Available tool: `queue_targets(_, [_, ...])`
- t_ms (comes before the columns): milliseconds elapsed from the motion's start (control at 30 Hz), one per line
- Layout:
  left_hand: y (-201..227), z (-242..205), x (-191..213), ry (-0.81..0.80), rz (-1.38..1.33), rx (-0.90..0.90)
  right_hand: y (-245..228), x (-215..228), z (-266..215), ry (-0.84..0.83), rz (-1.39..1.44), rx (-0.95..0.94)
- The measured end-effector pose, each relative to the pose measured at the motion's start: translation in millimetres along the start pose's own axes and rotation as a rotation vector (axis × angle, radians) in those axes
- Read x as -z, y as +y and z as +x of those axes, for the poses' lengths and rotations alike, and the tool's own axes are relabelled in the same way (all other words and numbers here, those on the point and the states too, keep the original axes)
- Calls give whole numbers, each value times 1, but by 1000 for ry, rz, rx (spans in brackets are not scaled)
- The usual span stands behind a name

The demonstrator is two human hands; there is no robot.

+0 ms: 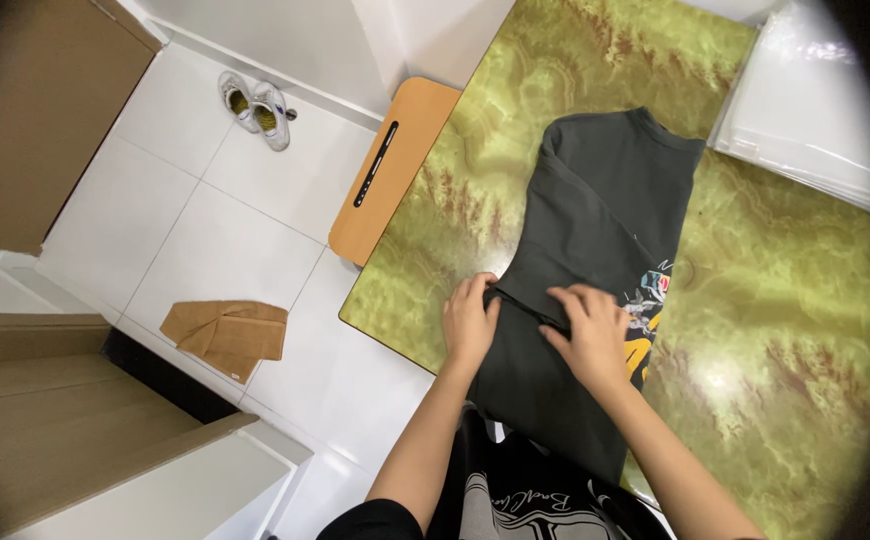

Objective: Selecting shirts from a clothing rack and folding them on a table

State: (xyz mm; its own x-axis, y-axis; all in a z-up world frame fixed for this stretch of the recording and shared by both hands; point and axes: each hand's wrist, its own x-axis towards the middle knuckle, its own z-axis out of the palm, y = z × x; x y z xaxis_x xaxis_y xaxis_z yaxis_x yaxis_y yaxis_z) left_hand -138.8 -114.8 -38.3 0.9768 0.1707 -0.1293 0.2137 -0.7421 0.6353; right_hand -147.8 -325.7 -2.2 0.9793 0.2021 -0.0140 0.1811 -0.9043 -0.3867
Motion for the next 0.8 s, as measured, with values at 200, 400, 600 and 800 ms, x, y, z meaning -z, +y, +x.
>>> queue_targets(200, [-10,12,12,16,-247,17,43,-28,2,-19,112,63])
queue_targets(400, [12,14,41,-125,-187,9,33,39,77,-119,265,61])
queue_targets(600, [-9,26,23,-167,-190,-37,27,12,230,214,-81,146])
queue_targets(800, [11,33,49,-306,-218,129,39,-67,312,223,-506,223])
